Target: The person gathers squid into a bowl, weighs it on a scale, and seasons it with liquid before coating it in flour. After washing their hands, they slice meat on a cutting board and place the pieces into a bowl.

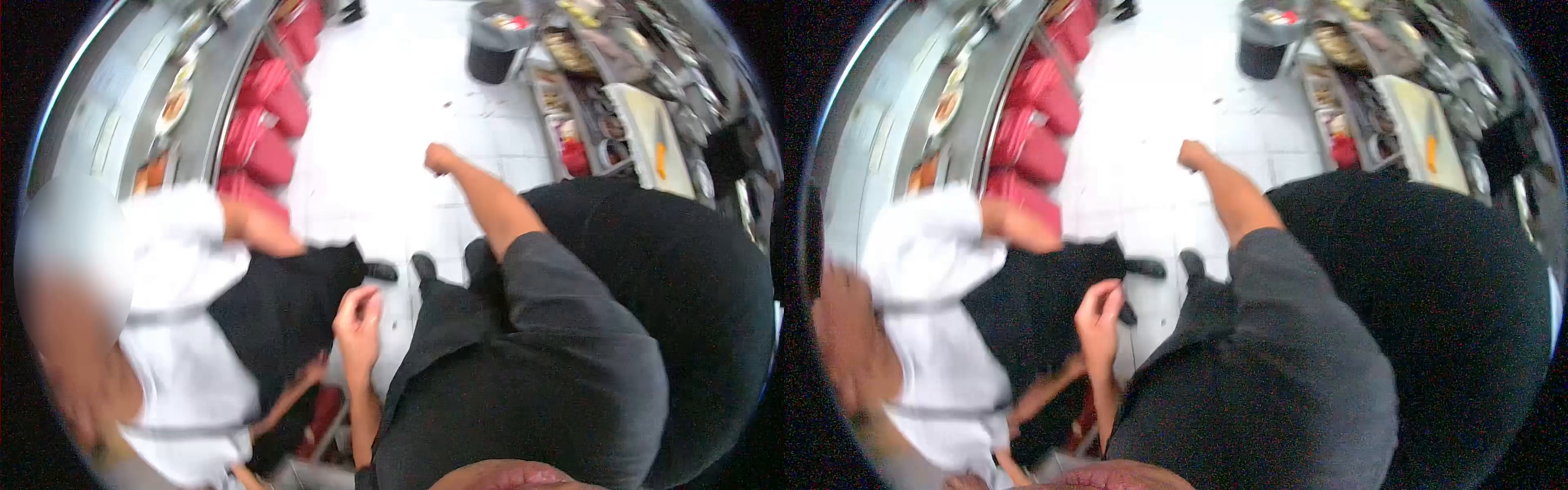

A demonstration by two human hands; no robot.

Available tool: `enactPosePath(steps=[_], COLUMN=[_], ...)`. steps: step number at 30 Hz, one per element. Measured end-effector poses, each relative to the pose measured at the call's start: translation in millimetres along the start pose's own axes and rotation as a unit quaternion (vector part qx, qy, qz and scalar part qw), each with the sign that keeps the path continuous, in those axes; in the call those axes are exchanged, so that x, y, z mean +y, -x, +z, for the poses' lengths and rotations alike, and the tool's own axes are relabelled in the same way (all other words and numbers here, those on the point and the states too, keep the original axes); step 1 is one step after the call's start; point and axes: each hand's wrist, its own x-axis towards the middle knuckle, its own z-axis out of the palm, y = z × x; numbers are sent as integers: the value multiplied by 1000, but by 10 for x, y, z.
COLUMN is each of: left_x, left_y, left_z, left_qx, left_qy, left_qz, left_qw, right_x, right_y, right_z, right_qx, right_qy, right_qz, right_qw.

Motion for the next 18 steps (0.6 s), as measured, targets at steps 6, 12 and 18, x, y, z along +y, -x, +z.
enactPosePath(steps=[6, 12, 18], left_x=[201, -312, -177], left_y=[-1110, -2237, -3508], left_z=[124, 60, 320], left_qx=[53, 44, -24], left_qy=[15, 7, 15], left_qz=[-50, -68, -21], left_qw=[997, 997, 999], right_x=[1326, 2800, 3992], right_y=[-87, 605, 2034], right_z=[-394, -748, -595], right_qx=[-8, 133, 362], right_qy=[-391, -398, -490], right_qz=[356, 441, 542], right_qw=[849, 793, 579])
